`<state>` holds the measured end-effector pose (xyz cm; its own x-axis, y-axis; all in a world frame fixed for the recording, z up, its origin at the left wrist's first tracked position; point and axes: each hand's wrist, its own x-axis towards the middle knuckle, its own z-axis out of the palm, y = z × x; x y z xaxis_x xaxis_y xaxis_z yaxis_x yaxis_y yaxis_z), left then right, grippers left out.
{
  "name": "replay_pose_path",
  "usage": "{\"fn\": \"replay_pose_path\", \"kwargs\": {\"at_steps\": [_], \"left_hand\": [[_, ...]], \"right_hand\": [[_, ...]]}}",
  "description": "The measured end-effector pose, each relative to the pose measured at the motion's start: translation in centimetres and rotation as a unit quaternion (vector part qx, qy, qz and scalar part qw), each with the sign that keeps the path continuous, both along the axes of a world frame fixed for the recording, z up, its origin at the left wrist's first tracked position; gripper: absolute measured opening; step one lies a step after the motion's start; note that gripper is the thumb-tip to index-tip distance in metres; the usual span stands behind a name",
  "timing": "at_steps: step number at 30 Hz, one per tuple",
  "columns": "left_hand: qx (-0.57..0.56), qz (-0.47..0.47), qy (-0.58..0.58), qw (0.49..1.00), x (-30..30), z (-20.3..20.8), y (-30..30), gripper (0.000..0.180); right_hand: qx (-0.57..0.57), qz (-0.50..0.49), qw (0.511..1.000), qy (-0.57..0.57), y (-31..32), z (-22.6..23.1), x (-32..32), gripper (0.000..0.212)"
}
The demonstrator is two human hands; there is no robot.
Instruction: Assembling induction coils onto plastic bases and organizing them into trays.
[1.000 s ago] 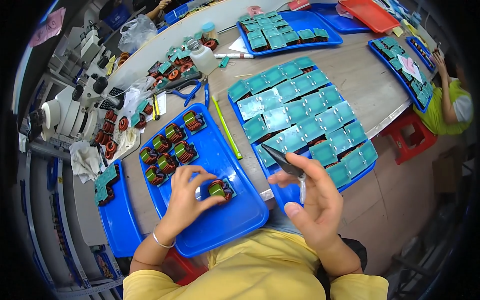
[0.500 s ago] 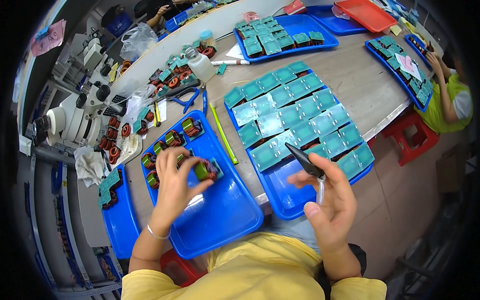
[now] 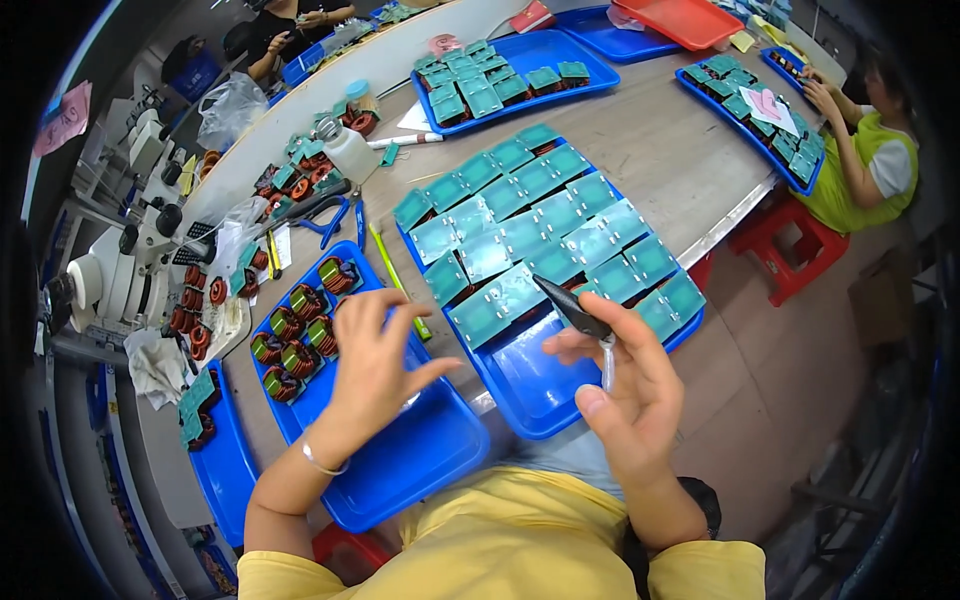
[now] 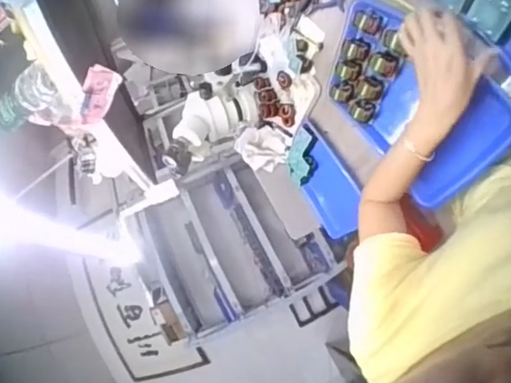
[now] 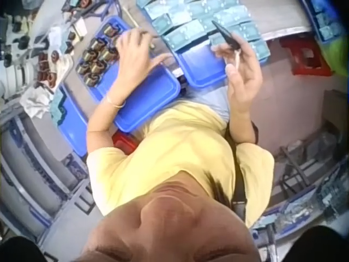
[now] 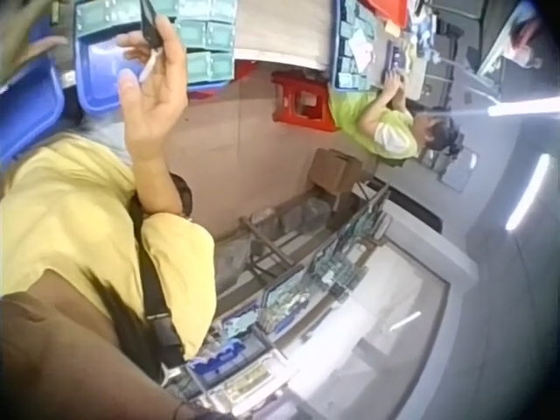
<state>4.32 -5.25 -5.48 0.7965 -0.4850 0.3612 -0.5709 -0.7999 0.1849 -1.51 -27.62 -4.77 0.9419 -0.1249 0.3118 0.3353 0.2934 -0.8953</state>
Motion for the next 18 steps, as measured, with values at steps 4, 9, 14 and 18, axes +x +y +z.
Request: {"fn": "replay_pose_path", "kwargs": {"at_steps": [4,9,14,18], "left_hand": [[0.021,0.007,0.036,0.999,0.7,-1.4,-3.1,0.059],[0.001,-0.002,0.045,0.999,1.6,-1.7,-2.6,0.056],[-0.322,-0.07,0.211,0.92,-0.6,-0.4,-2.0,0.052],[-0.303,-0.117,0.113,0.939,-2.2,1.6,-1.4,0.056]], "right_hand": [[-0.013,0.002,1.0,-0.005,0.2,0.1,-0.5,0.056],[-0.029,-0.026,0.999,0.016,0.4,0.0,-0.8,0.059],[-0.053,-0.021,0.998,0.017,1.2,-0.5,-0.6,0.06],[-0.071,0.021,0.997,0.034,3.1,0.5,-0.2,0.07]]}}
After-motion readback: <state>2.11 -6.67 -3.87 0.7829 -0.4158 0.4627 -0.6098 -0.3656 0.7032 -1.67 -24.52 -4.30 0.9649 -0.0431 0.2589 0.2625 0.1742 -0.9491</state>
